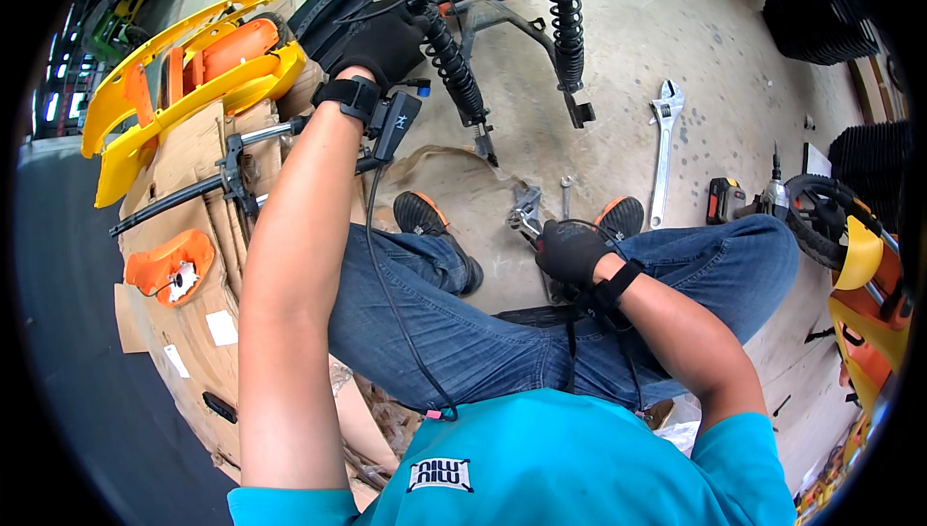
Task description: The person uses a socket wrench and an impact driver to assemble or repair a motorcycle frame, attaching an orange plastic body panel and handling small hardware components.
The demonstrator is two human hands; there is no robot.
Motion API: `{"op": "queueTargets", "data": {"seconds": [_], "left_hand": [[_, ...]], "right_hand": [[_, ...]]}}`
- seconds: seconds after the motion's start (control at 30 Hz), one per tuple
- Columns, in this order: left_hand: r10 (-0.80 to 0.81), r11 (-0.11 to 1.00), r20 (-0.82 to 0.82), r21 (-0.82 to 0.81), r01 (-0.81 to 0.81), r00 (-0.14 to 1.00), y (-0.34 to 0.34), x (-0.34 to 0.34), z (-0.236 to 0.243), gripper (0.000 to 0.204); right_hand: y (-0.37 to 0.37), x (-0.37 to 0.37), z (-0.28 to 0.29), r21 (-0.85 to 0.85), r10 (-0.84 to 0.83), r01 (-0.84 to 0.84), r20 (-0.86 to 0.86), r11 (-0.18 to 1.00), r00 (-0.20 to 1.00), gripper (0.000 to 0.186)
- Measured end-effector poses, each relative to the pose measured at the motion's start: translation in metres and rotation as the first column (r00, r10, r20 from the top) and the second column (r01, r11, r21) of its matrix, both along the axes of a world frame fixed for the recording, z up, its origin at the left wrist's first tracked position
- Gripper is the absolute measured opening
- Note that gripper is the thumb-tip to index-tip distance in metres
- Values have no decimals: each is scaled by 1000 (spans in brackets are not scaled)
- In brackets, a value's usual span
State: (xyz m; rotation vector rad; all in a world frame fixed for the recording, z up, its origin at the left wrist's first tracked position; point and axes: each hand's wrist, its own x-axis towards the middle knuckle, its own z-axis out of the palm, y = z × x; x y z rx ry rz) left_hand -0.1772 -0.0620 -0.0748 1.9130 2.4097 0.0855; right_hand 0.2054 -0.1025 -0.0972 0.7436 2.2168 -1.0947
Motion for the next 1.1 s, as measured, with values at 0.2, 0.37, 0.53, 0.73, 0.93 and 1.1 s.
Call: {"op": "queueTargets", "data": {"seconds": [0.2,0.37,0.53,0.73,0.93,1.1], "left_hand": [[-26,991,285,-116,62,958,-21,85,87,26],[-156,988,373,73,139,915,-45,123,131,24],[-221,969,339,186,165,915,-71,120,139,29],[-169,976,287,185,119,943,-69,92,119,31],[-139,982,321,169,88,937,-64,92,116,33],[-119,991,265,96,97,957,-51,100,121,32]], "right_hand": [[16,5,-12,122,7,-4,-22,992,1000,24],[22,25,-41,260,88,-76,-35,963,995,25],[40,16,-7,216,98,-110,66,970,993,22],[69,23,-14,-28,-374,373,-16,927,927,38],[58,14,-78,-527,-790,748,211,404,575,33],[45,58,-192,-244,-376,305,-345,921,860,31]]}}
